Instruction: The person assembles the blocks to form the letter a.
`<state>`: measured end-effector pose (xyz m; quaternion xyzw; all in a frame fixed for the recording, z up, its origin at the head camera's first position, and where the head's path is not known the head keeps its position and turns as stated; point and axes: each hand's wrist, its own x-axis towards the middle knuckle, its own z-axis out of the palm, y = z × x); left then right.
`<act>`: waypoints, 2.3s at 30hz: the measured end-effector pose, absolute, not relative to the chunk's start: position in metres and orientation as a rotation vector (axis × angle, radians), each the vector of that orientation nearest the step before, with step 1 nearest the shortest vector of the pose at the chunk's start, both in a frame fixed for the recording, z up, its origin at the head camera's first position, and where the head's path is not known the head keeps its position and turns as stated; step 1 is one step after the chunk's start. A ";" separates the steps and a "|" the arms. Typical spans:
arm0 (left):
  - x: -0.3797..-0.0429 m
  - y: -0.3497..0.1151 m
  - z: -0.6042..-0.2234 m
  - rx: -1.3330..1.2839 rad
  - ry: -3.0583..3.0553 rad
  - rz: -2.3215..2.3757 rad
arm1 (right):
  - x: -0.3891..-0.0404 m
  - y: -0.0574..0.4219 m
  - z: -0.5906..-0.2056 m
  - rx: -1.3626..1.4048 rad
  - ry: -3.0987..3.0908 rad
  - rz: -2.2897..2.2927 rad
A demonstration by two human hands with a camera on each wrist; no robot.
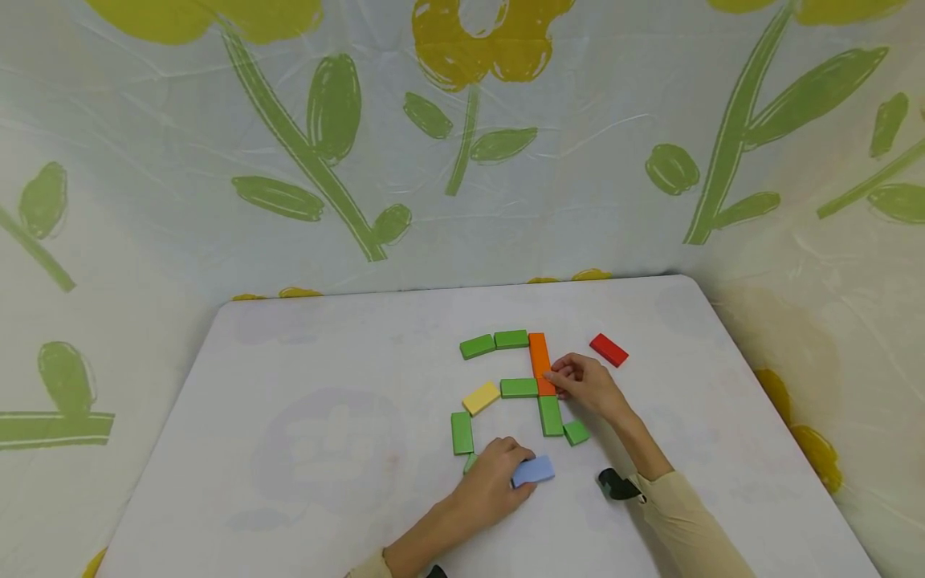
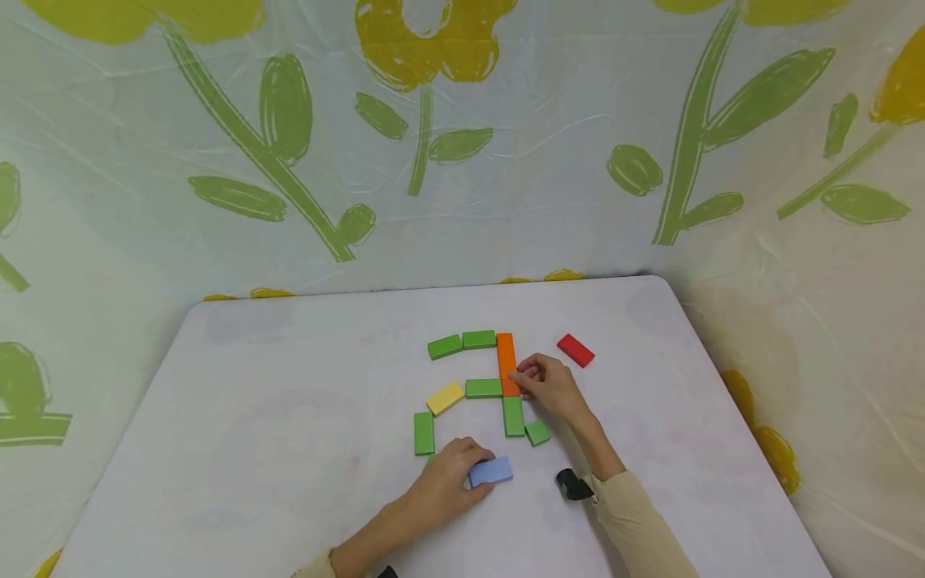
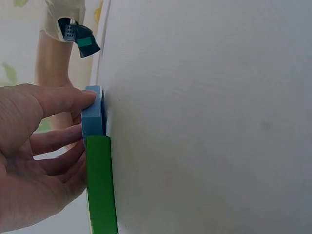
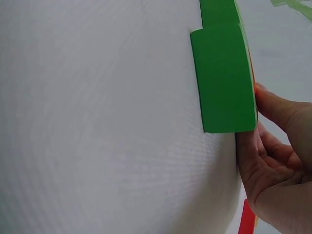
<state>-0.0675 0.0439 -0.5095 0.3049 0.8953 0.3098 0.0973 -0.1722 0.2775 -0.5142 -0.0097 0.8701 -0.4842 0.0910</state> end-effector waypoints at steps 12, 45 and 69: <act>-0.062 0.046 -0.510 0.894 2.689 0.905 | -0.172 0.277 -0.514 -0.024 2.580 -1.429; -0.082 0.012 -0.508 0.438 2.863 1.333 | -0.173 0.281 -0.514 -0.107 2.573 -1.413; -0.103 -0.027 -0.524 0.165 2.697 1.510 | -0.125 0.302 -0.505 -0.316 2.638 -1.262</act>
